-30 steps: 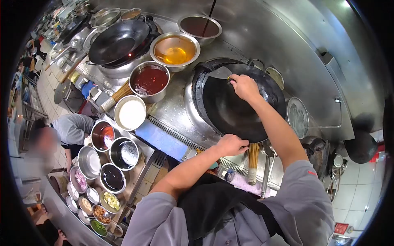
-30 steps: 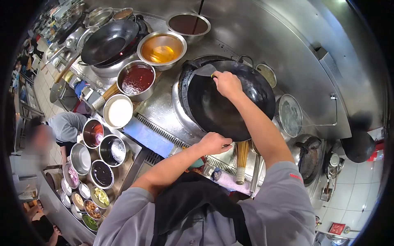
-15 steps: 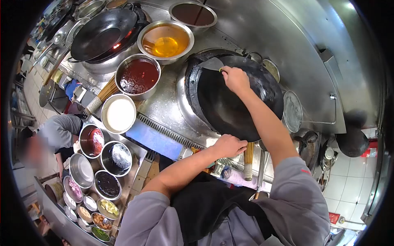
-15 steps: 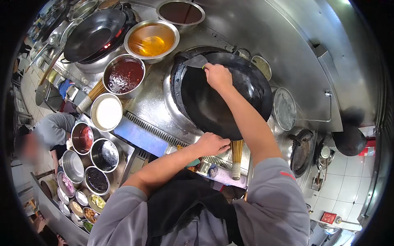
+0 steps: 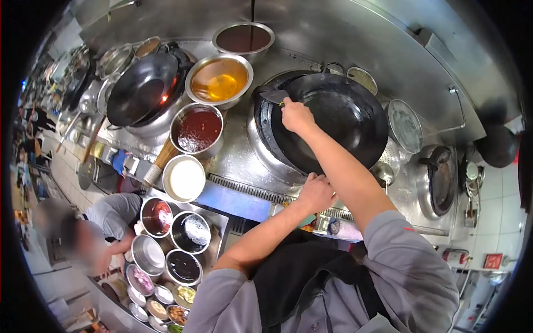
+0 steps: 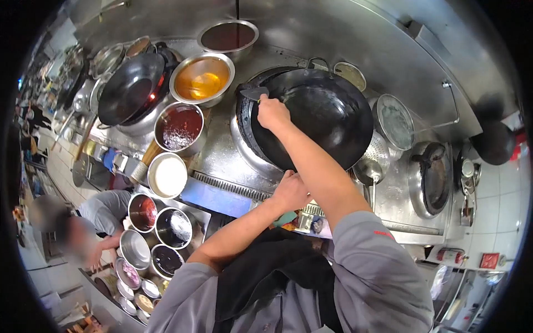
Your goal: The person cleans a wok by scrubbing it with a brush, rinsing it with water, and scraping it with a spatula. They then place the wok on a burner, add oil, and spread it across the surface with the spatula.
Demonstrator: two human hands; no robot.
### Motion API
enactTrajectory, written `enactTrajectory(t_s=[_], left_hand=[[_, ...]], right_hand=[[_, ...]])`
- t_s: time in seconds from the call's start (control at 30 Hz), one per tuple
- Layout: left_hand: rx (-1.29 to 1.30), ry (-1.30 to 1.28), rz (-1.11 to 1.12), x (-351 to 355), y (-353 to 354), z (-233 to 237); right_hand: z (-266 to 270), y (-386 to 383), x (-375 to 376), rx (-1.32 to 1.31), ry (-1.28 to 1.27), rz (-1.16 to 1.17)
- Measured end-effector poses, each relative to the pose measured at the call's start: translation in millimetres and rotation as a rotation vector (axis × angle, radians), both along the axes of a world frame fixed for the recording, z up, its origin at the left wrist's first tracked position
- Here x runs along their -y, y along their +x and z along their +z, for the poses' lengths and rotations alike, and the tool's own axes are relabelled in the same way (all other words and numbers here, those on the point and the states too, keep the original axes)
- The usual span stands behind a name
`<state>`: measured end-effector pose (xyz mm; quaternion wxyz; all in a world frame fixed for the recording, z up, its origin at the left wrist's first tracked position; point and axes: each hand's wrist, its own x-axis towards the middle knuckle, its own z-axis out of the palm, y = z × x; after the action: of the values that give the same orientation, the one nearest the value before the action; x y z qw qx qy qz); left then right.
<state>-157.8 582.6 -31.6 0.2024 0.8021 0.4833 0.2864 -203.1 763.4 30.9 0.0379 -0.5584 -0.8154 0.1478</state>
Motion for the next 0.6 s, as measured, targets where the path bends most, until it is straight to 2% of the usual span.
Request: enactTrajectory(t_s=[0.07, 0.2, 0.3, 0.37, 0.5, 0.6], left_hand=[[0.011, 0.016, 0.006, 6, -4, 0], [-0.046, -0.006, -0.023, 5, -3, -3], [-0.044, -0.047, -0.048, 5, -8, 6], [-0.047, -0.183, -0.095, 4, -13, 22], [-0.052, -0.207, -0.145, -3, -12, 13], [0.029, -0.063, -0.158, -16, -8, -7]], right_hand=[[-17, -3, -4, -0.032, 0.040, 0.016], [-1, -12, -5, -0.064, 0.043, 0.000], [10, -16, -5, 0.016, 0.053, 0.026], [18, -19, -10, 0.048, 0.012, 0.027], [32, -28, -16, 0.132, -0.049, 0.031], [32, -39, -14, 0.168, -0.012, -0.006]])
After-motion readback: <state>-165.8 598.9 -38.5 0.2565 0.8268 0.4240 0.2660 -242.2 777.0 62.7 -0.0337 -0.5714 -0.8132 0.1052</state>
